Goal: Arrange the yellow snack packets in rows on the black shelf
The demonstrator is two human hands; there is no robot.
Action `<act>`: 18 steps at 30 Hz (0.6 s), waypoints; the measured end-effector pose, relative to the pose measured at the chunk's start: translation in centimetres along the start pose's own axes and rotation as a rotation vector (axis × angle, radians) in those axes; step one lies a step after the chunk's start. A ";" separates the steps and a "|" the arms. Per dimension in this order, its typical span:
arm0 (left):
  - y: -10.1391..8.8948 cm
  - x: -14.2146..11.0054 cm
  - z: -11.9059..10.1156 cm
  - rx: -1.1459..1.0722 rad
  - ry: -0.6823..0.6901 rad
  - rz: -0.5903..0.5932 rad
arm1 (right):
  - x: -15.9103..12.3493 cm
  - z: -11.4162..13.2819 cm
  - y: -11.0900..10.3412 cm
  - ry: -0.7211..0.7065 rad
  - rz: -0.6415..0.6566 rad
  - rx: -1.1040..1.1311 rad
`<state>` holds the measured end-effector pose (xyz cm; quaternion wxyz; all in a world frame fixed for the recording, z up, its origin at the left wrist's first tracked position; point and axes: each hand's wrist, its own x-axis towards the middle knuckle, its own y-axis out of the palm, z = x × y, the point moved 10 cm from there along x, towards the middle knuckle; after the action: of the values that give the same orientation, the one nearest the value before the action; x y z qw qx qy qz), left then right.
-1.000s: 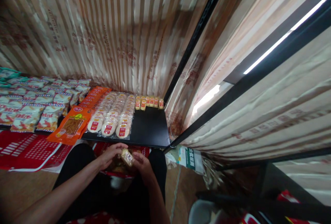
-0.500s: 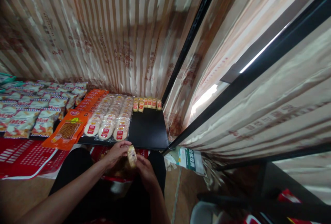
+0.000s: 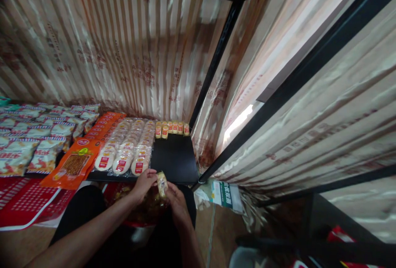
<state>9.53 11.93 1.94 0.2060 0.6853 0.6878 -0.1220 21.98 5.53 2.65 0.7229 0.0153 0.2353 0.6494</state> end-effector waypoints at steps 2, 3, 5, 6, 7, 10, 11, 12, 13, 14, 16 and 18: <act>0.1 0.2 -0.4 0.010 0.021 -0.021 | 0.0 0.6 0.1 -0.017 -0.011 -0.033; 0.1 0.3 -0.5 0.012 0.031 -0.035 | 0.0 0.9 0.3 -0.029 -0.008 -0.046; 0.0 0.5 -0.3 0.016 0.047 -0.065 | 0.0 1.3 0.7 -0.049 -0.006 -0.057; 0.0 0.6 -0.1 0.021 0.055 -0.071 | 0.0 1.4 0.8 -0.060 -0.010 -0.055; 0.0 0.7 0.0 0.031 0.067 -0.072 | 0.0 1.5 0.9 -0.072 -0.013 -0.051; 0.3 0.9 0.1 0.080 0.113 -0.046 | 0.1 1.4 1.1 -0.108 -0.022 -0.048; 0.4 0.9 0.1 0.091 0.117 -0.037 | 0.2 1.3 1.1 -0.119 -0.028 -0.057; 0.4 0.9 0.2 0.095 0.110 -0.028 | 0.3 1.2 1.0 -0.129 -0.036 -0.071; 0.5 0.9 0.2 0.092 0.096 -0.019 | 0.4 1.2 0.8 -0.136 -0.046 -0.089; 0.6 0.8 0.3 0.086 0.077 -0.009 | 0.5 1.1 0.6 -0.141 -0.057 -0.107; 0.6 0.8 0.5 0.078 0.042 0.004 | 0.8 0.9 0.4 -0.150 -0.070 -0.142; 0.7 0.8 0.6 0.073 0.025 0.009 | 1.1 0.8 0.3 -0.156 -0.082 -0.177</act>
<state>10.28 12.41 1.15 0.1728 0.6967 0.6825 -0.1376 22.06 6.85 3.11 0.7636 -0.0078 0.1208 0.6343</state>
